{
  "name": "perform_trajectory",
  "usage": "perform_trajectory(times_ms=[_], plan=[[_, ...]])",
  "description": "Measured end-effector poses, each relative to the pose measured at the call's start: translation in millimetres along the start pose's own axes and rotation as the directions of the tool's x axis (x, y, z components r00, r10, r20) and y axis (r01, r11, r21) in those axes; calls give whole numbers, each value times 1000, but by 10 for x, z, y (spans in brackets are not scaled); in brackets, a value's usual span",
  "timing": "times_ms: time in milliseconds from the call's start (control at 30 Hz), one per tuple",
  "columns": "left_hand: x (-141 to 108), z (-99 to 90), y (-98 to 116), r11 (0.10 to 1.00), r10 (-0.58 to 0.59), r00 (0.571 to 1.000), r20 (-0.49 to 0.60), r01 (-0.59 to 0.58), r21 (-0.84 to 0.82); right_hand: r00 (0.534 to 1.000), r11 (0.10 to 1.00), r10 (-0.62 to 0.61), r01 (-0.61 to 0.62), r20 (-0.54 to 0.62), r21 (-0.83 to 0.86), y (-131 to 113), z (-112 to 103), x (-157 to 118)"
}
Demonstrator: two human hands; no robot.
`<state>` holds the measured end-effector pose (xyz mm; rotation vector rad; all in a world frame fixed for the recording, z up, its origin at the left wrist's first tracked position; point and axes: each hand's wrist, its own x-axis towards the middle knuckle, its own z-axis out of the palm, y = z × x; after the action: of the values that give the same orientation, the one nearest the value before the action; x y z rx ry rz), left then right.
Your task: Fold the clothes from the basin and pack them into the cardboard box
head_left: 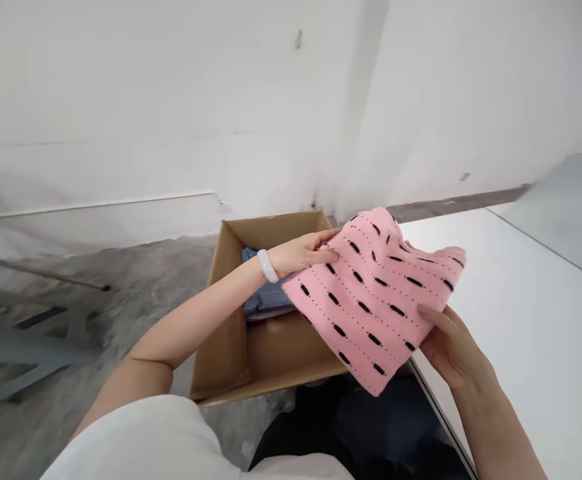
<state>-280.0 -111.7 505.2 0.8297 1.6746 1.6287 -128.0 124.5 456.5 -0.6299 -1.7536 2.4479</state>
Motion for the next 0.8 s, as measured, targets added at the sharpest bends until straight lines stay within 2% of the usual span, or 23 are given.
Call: perform_trajectory(times_ms=[133, 300, 400, 500, 600, 700, 767, 800], plan=[[-369, -376, -95, 997, -37, 998, -46, 40, 60, 996, 998, 37, -41, 84, 51, 274, 420, 132], [-691, -740, -238, 978, -111, 992, -55, 119, 169, 955, 999, 10, -22, 297, 37, 494, 691, 242], [-787, -868, -359, 957, -146, 989, -25, 148, 249, 935, 998, 66, -65, 350, -13, 581, 731, 308], [-817, -925, -484, 942, -178, 983, 30, 162, 295, 921, 982, 172, -134, 349, -130, 645, 683, 382], [-810, -950, -588, 918, -193, 979, 65, 157, 365, 915, 944, 213, -104, 341, -312, 687, 581, 460], [-784, -963, -675, 865, -209, 976, 67, 152, 478, 911, 870, 195, 9, 362, -493, 739, 491, 538], [-761, -956, -740, 841, -230, 971, 71, 162, 517, 902, 740, 236, 73, 361, -669, 793, 462, 585], [-751, -948, -779, 834, -243, 967, 73, 170, 525, 899, 634, 263, 113, 350, -765, 828, 456, 603]])
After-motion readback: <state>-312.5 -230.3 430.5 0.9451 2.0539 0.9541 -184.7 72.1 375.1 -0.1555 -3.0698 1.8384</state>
